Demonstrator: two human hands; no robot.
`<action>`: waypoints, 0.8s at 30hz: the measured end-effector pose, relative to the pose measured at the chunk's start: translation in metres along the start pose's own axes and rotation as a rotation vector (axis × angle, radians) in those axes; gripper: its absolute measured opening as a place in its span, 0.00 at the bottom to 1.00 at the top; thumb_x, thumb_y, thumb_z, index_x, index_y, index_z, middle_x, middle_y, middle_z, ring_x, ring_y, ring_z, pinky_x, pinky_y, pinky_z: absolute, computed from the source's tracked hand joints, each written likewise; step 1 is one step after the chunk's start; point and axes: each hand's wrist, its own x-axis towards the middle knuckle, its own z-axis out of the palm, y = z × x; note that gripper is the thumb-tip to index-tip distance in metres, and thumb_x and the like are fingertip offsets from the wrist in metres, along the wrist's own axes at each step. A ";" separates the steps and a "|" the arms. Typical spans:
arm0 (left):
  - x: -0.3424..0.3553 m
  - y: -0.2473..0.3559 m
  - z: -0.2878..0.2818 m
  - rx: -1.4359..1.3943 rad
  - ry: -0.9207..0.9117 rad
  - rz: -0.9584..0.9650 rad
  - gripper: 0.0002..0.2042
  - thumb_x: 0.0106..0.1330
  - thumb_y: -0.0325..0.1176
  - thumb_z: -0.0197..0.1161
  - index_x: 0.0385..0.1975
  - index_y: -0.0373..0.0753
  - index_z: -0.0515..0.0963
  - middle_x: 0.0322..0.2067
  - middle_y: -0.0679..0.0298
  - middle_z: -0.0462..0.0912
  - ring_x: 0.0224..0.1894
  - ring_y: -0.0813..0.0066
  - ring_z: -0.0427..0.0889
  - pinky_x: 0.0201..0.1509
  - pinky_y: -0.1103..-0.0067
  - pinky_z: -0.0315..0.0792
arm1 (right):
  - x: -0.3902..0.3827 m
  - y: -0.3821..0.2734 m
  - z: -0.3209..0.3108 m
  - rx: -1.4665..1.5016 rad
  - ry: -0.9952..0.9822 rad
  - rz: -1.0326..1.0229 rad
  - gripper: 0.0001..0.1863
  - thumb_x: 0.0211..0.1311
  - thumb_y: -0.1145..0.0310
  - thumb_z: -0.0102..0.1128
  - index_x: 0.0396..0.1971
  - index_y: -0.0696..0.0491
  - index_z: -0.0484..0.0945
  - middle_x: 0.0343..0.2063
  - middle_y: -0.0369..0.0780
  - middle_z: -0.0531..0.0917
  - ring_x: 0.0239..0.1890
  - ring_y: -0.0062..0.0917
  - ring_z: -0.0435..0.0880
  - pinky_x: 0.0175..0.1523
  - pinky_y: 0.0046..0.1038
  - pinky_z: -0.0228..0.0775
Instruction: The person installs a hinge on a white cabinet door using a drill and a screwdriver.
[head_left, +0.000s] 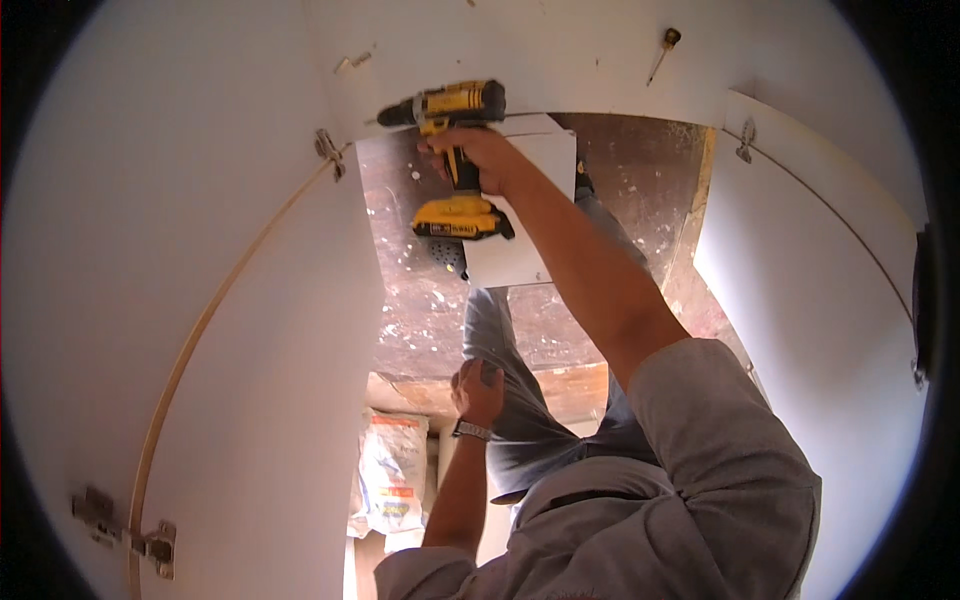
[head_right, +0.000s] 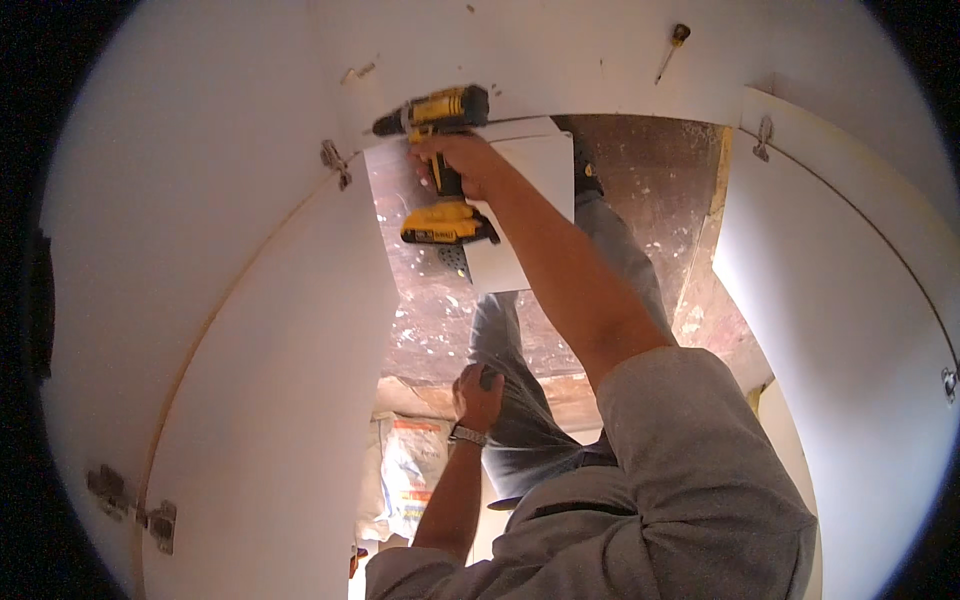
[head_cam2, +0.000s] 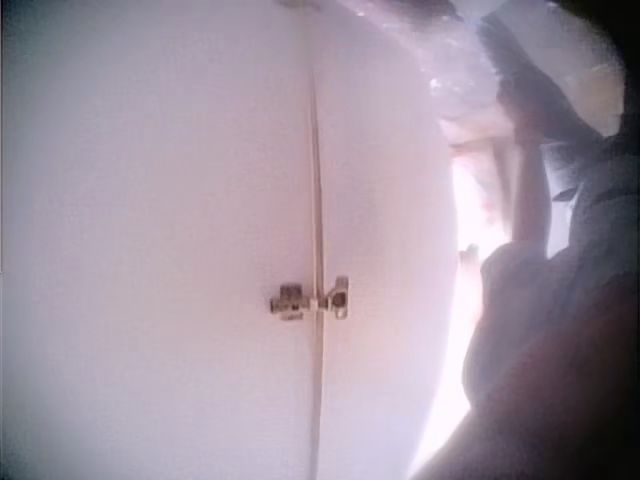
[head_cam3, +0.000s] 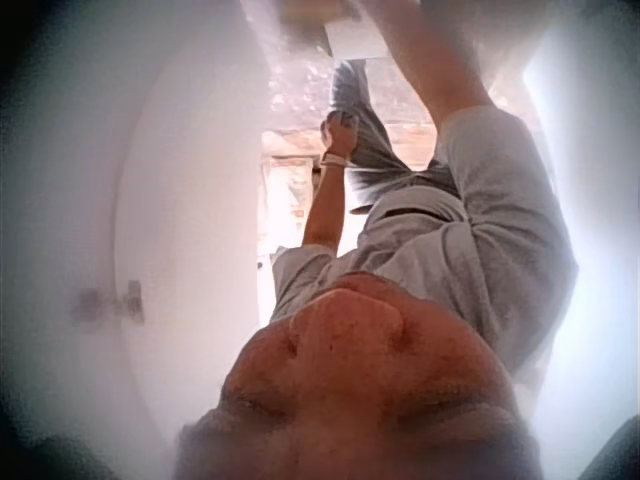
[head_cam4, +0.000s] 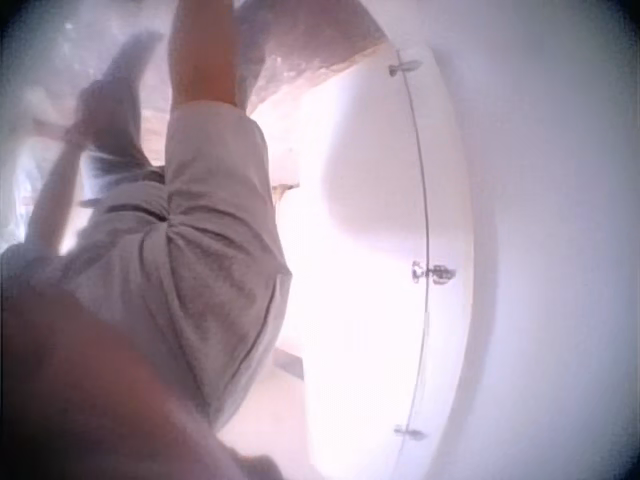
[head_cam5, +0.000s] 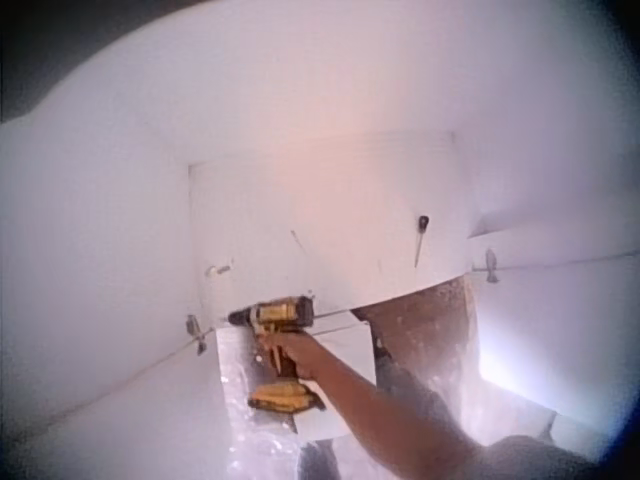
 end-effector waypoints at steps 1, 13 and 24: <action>0.019 -0.012 -0.019 0.005 -0.042 0.003 0.21 0.58 0.43 0.67 0.46 0.37 0.79 0.49 0.50 0.79 0.52 0.50 0.76 0.60 0.61 0.67 | 0.006 -0.001 0.004 0.021 0.036 0.006 0.16 0.60 0.72 0.62 0.46 0.60 0.74 0.37 0.42 0.84 0.25 0.21 0.80 0.32 0.24 0.77; 0.328 -0.011 -0.054 -0.590 0.172 0.168 0.37 0.66 0.45 0.64 0.67 0.29 0.55 0.64 0.39 0.60 0.63 0.49 0.67 0.65 0.67 0.65 | -0.112 0.078 -0.067 0.333 0.298 -0.249 0.19 0.56 0.77 0.61 0.49 0.59 0.73 0.39 0.43 0.84 0.25 0.21 0.82 0.30 0.23 0.79; 0.369 0.000 -0.057 -0.566 0.093 -0.186 0.33 0.69 0.61 0.50 0.45 0.29 0.79 0.40 0.48 0.83 0.46 0.56 0.80 0.52 0.67 0.71 | -0.111 0.106 -0.086 0.490 0.278 -0.414 0.20 0.55 0.78 0.62 0.49 0.58 0.73 0.39 0.44 0.84 0.26 0.22 0.82 0.33 0.25 0.78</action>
